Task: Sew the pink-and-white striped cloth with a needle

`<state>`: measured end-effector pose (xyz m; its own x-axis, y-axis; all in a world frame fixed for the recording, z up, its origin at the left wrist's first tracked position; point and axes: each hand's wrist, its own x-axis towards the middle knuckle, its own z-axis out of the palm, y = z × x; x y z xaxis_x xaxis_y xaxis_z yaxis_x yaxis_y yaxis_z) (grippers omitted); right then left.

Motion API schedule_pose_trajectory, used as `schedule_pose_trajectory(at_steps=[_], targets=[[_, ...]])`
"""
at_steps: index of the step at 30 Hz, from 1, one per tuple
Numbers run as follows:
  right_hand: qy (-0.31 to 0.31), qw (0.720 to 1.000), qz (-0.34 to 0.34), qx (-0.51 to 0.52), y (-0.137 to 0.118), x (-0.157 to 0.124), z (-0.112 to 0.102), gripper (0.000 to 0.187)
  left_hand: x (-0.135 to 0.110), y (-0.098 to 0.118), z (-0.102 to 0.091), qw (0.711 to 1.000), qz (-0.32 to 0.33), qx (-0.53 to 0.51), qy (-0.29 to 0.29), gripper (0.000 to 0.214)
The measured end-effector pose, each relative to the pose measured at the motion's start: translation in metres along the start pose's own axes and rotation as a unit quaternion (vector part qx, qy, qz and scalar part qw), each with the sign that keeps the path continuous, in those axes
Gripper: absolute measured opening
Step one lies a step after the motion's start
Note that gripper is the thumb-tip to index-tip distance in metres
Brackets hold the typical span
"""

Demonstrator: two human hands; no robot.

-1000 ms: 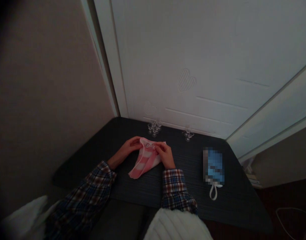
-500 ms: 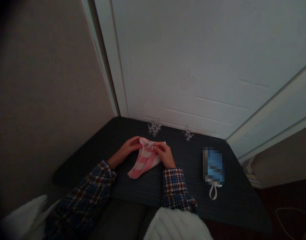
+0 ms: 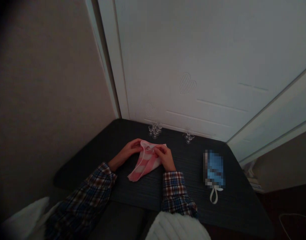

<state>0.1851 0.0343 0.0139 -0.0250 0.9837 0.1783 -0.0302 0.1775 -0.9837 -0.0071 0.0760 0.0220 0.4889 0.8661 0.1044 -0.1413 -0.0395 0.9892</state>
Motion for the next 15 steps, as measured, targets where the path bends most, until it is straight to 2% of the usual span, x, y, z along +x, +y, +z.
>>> schedule_pose_trajectory(at_steps=[15], targets=[[-0.025, 1.0, 0.014, 0.002, -0.001, -0.0002, -0.0003, 0.018, -0.0002, -0.0002, 0.0, 1.0, 0.003, 0.008, 0.016, 0.031]])
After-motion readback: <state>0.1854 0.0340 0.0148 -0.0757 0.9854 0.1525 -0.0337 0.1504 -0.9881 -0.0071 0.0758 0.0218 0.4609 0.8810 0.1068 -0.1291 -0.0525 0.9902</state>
